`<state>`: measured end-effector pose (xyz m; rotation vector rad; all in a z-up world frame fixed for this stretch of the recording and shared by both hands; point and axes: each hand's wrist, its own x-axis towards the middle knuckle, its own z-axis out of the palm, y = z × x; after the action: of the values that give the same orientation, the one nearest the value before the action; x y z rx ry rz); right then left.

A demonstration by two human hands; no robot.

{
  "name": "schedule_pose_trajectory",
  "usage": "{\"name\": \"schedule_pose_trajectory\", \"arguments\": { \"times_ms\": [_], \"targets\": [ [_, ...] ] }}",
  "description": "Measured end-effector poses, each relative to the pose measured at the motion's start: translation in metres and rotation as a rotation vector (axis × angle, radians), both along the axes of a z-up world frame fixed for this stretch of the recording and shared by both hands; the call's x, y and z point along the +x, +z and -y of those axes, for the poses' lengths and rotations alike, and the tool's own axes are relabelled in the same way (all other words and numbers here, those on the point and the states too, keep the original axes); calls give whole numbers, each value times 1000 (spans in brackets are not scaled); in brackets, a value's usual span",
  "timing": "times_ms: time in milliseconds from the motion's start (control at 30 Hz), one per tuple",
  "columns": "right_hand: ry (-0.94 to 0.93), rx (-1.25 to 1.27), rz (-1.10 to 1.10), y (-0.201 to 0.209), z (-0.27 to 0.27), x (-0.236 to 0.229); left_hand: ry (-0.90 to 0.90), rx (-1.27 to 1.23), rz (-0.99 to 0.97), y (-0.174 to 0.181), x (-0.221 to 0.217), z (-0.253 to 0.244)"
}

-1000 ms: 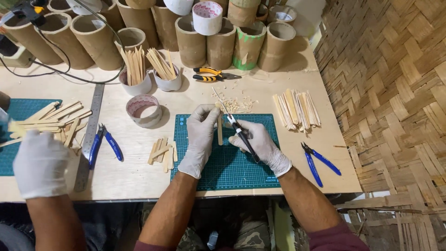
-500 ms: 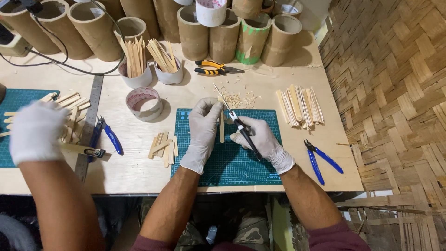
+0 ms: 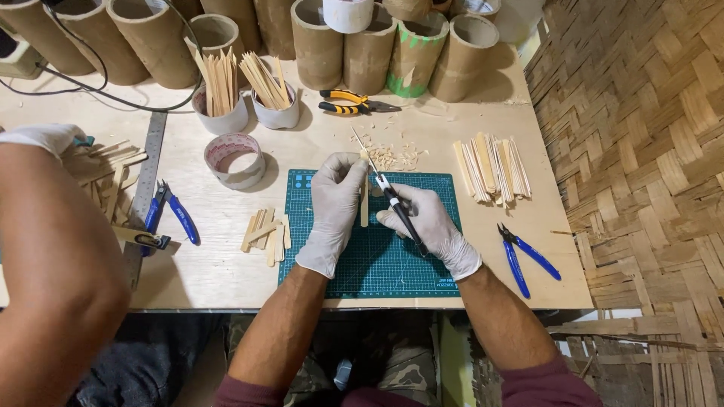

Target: A person wearing gloves uses scissors to cut small wooden sticks on a green cutting mat at a workshop table.

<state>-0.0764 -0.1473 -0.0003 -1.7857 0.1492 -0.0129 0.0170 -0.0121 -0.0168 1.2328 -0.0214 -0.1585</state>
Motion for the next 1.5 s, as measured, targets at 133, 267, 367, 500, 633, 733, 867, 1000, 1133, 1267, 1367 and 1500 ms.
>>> {"name": "schedule_pose_trajectory", "arguments": {
  "times_ms": [133, 267, 367, 500, 633, 733, 867, 1000, 1133, 1267, 1367, 1500],
  "targets": [
    [-11, -2, 2, -3, 0, 1, 1, 1, 3, -3, 0, 0],
    [-1, 4, 20, -10, 3, 3, 2, 8, 14, -7, 2, 1],
    [1, 11, 28, -8, 1, 3, 2, 20, 20, -6, 2, 2],
    [-5, -21, 43, -4, 0, 3, -11, 30, 8, -2, 1, 0],
    [-21, 16, 25, -2, -2, -1, -17, 37, -19, -3, 3, 0],
    [-43, 14, 6, -4, -1, -4, -39, 38, -21, -6, 3, 0],
    [-21, 7, -9, 5, -2, -7, -57, 21, -41, -9, 3, -1],
    [13, 39, -11, 16, -5, -4, -88, 9, -40, -8, 4, -3],
    [3, 45, -15, 15, -5, -3, -102, 14, -45, -8, 4, -2],
    [11, 30, -17, 13, -4, -2, -111, -3, -70, 3, -1, -3],
    [0, 32, -38, 16, -6, -3, -118, -7, -93, -5, 1, -2],
    [-31, 32, -59, 16, -7, -5, -115, -25, -127, -13, 3, 2]
  ]
}}
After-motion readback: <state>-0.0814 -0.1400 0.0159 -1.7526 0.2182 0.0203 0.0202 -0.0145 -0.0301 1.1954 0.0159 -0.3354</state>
